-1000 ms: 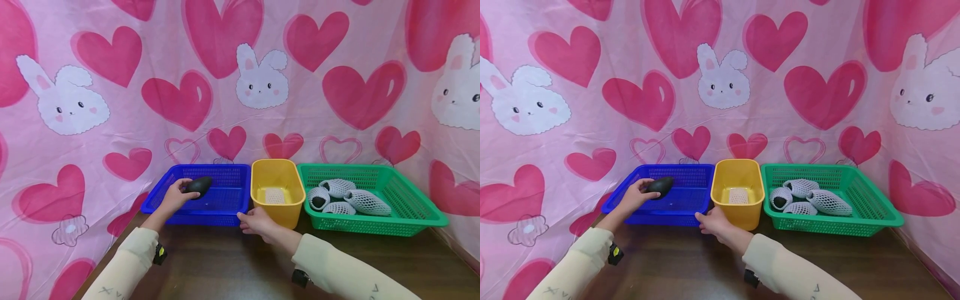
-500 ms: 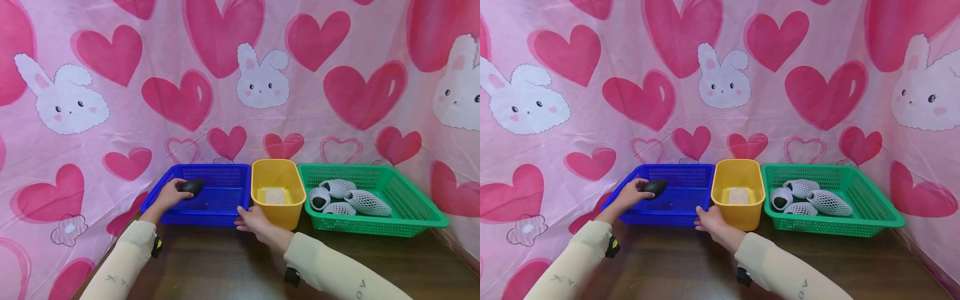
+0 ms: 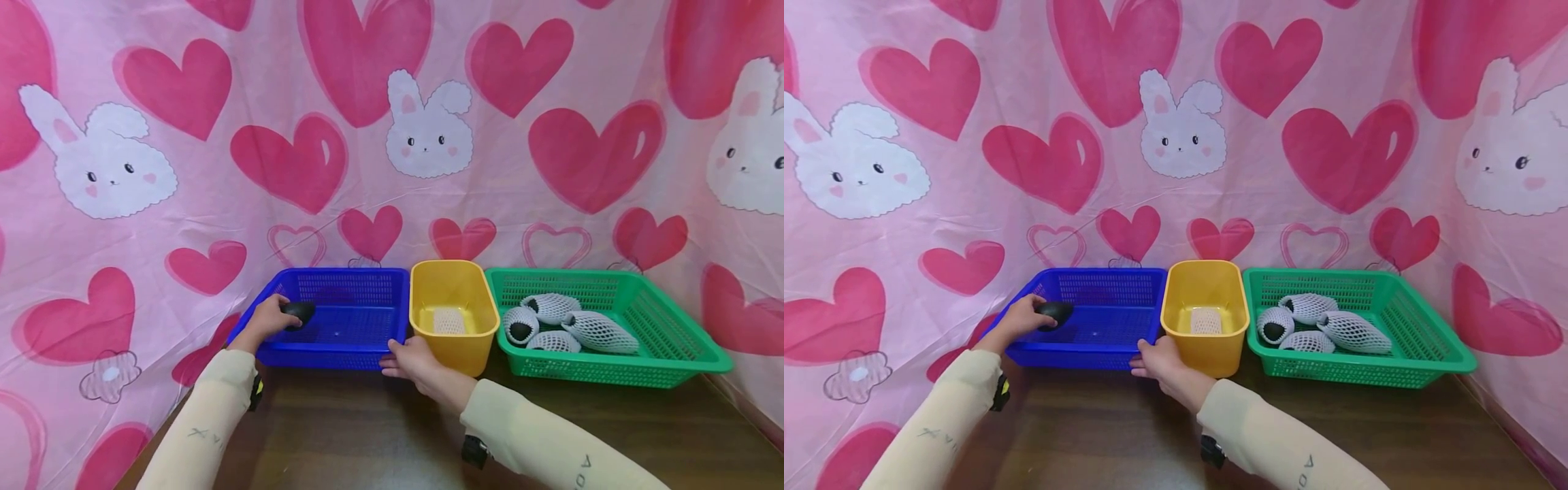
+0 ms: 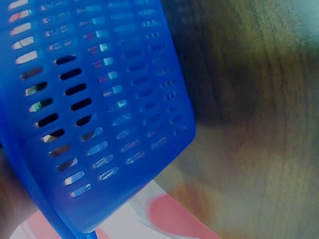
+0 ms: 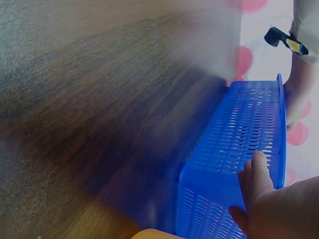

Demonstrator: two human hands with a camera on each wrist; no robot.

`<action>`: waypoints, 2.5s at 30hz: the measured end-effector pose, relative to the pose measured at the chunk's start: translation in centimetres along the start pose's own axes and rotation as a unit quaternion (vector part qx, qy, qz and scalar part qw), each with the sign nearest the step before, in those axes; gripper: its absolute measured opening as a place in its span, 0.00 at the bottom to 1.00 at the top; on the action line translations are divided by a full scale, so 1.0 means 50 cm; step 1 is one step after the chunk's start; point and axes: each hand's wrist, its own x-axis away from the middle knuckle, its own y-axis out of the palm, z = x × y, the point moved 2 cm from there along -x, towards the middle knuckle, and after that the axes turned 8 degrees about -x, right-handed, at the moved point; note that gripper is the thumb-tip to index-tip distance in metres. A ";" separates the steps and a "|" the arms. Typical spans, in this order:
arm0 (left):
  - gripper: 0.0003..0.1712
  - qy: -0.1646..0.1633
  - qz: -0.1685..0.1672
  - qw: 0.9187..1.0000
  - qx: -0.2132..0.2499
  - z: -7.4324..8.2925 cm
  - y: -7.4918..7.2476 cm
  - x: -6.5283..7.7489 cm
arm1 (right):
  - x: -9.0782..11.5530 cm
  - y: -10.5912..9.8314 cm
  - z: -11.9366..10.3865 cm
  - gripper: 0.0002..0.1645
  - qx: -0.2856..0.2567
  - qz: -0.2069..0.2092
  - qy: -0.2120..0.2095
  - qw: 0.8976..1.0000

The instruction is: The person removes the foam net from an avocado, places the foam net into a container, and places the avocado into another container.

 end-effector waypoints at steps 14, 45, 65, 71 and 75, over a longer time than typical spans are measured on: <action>0.31 -0.020 -0.032 0.997 -0.064 0.005 0.004 0.001 | 0.001 -0.001 -0.002 0.22 0.012 0.000 0.005 1.000; 0.32 0.002 -0.090 0.981 -0.170 0.007 0.011 -0.005 | -0.001 -0.003 -0.004 0.21 0.009 0.002 0.015 1.000; 0.43 0.028 -0.094 0.983 -0.154 0.018 -0.002 -0.007 | 0.009 -0.013 -0.011 0.24 0.022 -0.009 0.007 1.000; 0.44 0.053 -0.070 0.987 -0.131 0.012 -0.005 -0.013 | 0.024 -0.026 -0.020 0.23 0.056 -0.006 0.010 0.998; 0.42 0.050 -0.056 0.991 -0.114 0.026 -0.013 -0.003 | 0.039 -0.040 -0.030 0.24 0.088 -0.010 0.011 0.996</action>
